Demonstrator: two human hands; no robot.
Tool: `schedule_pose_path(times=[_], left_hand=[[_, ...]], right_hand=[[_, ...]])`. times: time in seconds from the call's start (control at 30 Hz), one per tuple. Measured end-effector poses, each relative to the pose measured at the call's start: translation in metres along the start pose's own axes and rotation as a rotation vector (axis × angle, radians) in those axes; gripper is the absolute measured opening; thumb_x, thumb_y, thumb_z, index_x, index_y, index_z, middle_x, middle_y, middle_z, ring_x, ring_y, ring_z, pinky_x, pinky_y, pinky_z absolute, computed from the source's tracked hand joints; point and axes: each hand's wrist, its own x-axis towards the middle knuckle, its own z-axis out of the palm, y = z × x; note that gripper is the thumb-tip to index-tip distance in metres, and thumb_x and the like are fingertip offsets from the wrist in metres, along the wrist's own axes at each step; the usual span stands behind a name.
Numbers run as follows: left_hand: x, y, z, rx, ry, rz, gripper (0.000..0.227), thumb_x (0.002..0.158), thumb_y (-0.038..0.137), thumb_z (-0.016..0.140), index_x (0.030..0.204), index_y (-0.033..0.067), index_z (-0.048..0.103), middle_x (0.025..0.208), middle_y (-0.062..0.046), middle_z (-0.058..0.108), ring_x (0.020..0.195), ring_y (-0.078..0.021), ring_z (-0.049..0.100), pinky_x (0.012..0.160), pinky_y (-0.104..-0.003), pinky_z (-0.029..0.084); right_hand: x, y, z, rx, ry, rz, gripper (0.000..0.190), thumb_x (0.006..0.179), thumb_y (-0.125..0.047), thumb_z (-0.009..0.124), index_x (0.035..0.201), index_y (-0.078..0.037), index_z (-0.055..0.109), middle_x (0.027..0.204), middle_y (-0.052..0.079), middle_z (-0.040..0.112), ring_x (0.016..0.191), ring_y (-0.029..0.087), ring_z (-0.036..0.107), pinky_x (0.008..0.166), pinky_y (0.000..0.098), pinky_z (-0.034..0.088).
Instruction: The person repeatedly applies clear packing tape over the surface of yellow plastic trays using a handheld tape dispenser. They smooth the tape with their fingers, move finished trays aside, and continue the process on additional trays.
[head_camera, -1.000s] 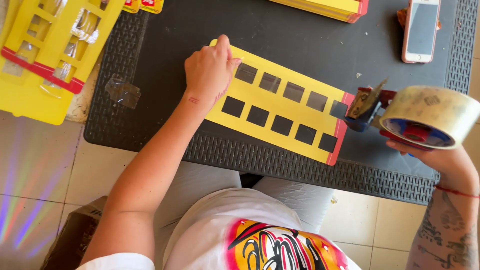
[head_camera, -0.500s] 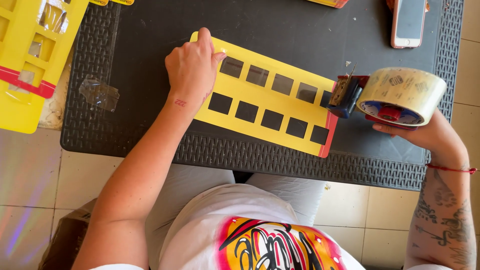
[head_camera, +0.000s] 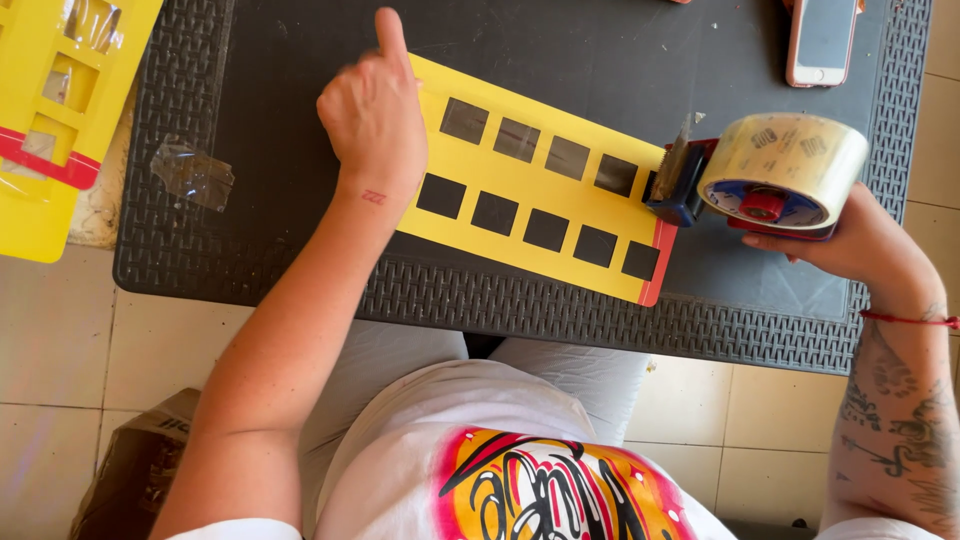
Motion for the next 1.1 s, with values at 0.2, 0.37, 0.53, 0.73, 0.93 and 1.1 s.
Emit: schedule_pose_path(times=[0.2,0.37,0.53,0.73,0.93,1.1], left_hand=[[-0.054,0.111,-0.064,-0.947,-0.21,0.619,0.02,0.102,-0.003,0.051,0.1,-0.0002,0.071,0.091,-0.015,0.071,0.083,-0.023,0.067,0.084,-0.033,0.06],[-0.079,0.142,-0.042,-0.509,-0.26,0.883,0.081,0.099,0.064,0.051,0.157,0.0107,0.033,0.166,-0.006,0.033,0.154,-0.031,0.026,0.125,-0.058,0.018],[-0.078,0.139,-0.044,-0.451,-0.271,0.888,0.093,0.095,0.078,0.041,0.161,0.0142,0.03,0.168,-0.002,0.028,0.156,-0.0317,0.018,0.126,-0.056,0.01],[-0.079,0.138,-0.042,-0.446,-0.291,0.875,0.099,0.094,0.077,0.045,0.159,0.0033,0.029,0.167,-0.005,0.032,0.156,-0.0299,0.02,0.127,-0.054,0.011],[-0.079,0.14,-0.036,-0.48,-0.334,0.849,0.108,0.091,0.085,0.043,0.16,0.004,0.025,0.168,-0.006,0.029,0.157,-0.0253,0.015,0.128,-0.047,0.008],[-0.079,0.142,-0.032,-0.502,-0.259,0.834,0.112,0.087,0.087,0.05,0.158,0.0023,0.031,0.163,-0.011,0.039,0.155,-0.0273,0.022,0.128,-0.047,0.012]], right_hand=[[0.007,-0.003,-0.009,-0.191,-0.018,0.197,0.037,0.077,-0.02,0.091,0.109,-0.007,0.077,0.056,0.014,0.064,0.052,0.019,0.055,0.054,0.0359,0.049],[0.009,-0.001,-0.014,-0.31,-0.046,0.242,0.034,0.076,-0.029,0.091,0.102,-0.011,0.077,0.055,0.013,0.066,0.053,0.02,0.059,0.06,0.0361,0.053],[0.014,0.01,-0.023,-0.394,-0.048,0.149,0.063,0.073,-0.026,0.088,0.133,-0.019,0.071,0.117,0.004,0.078,0.106,0.019,0.069,0.096,0.0377,0.052],[0.021,-0.001,-0.038,-0.871,-0.154,0.287,0.047,0.075,-0.055,0.081,0.114,-0.03,0.077,0.083,0.005,0.083,0.072,0.025,0.072,0.076,0.0351,0.056],[0.039,-0.021,-0.043,-1.158,-0.32,0.317,0.058,0.082,-0.057,0.072,0.135,-0.037,0.062,0.104,-0.004,0.086,0.102,0.023,0.079,0.09,0.0341,0.062],[0.047,-0.033,-0.041,-1.336,-0.363,0.549,0.045,0.08,-0.057,0.072,0.115,-0.029,0.074,0.089,-0.002,0.088,0.099,0.018,0.08,0.073,0.0321,0.066]])
